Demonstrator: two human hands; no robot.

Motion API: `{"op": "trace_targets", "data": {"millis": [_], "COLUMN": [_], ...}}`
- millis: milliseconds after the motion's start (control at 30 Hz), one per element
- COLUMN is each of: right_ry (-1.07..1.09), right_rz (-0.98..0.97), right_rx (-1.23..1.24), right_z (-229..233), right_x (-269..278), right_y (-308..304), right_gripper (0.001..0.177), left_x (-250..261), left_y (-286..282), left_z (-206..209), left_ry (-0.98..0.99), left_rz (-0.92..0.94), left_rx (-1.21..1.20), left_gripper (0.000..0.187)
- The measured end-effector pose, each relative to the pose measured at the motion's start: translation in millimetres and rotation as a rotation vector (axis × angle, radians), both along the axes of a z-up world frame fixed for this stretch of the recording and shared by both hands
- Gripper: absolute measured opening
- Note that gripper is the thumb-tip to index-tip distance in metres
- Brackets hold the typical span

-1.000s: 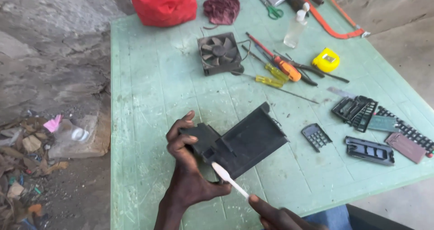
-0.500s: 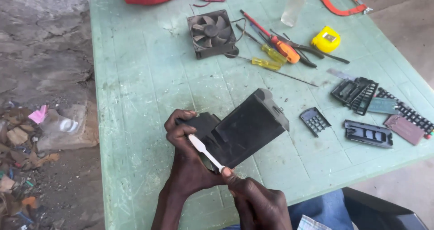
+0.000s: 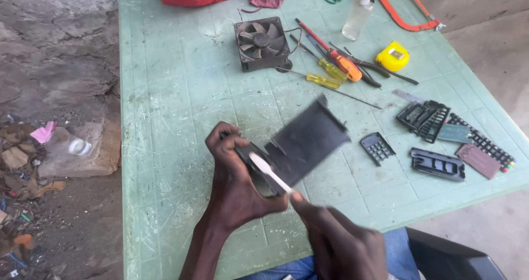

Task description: Scrubbing a remote control back cover with a toothbrush to remove dust and dirt

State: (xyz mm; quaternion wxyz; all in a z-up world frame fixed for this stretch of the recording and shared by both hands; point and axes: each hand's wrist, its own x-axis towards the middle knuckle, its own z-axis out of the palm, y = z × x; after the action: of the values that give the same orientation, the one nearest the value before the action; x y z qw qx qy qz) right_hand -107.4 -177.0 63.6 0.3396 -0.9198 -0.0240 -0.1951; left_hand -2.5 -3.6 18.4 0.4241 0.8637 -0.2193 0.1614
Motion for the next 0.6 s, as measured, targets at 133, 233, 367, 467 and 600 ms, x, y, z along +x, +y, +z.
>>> {"op": "trace_targets", "data": {"millis": [133, 233, 367, 467, 600], "right_ry": [-0.070, -0.005, 0.305, 0.496, 0.092], "right_rz": [0.126, 0.102, -0.078, -0.244, 0.190], "right_rx": [-0.042, -0.060, -0.021, 0.012, 0.204], "right_z": [-7.1, 10.4, 29.7, 37.3, -5.2], "right_x": [6.7, 6.1, -16.5, -20.5, 29.0], "right_y": [-10.9, -29.5, -47.0, -55.0, -30.7], "right_gripper": [0.039, 0.040, 0.039, 0.039, 0.030], "left_x": [2.3, 9.8, 5.3, 1.0, -0.5], "left_y": [-2.2, -7.7, -13.4, -18.0, -16.3], "left_z": [2.1, 3.6, 15.7, 24.0, 31.1], "left_ry": [0.002, -0.043, -0.032, -0.058, -0.009], "left_rz": [0.069, 0.114, 0.172, 0.185, 0.143], "left_rx": [0.004, 0.020, 0.014, 0.056, 0.125], "left_gripper": [0.099, 0.097, 0.090, 0.095, 0.098]}}
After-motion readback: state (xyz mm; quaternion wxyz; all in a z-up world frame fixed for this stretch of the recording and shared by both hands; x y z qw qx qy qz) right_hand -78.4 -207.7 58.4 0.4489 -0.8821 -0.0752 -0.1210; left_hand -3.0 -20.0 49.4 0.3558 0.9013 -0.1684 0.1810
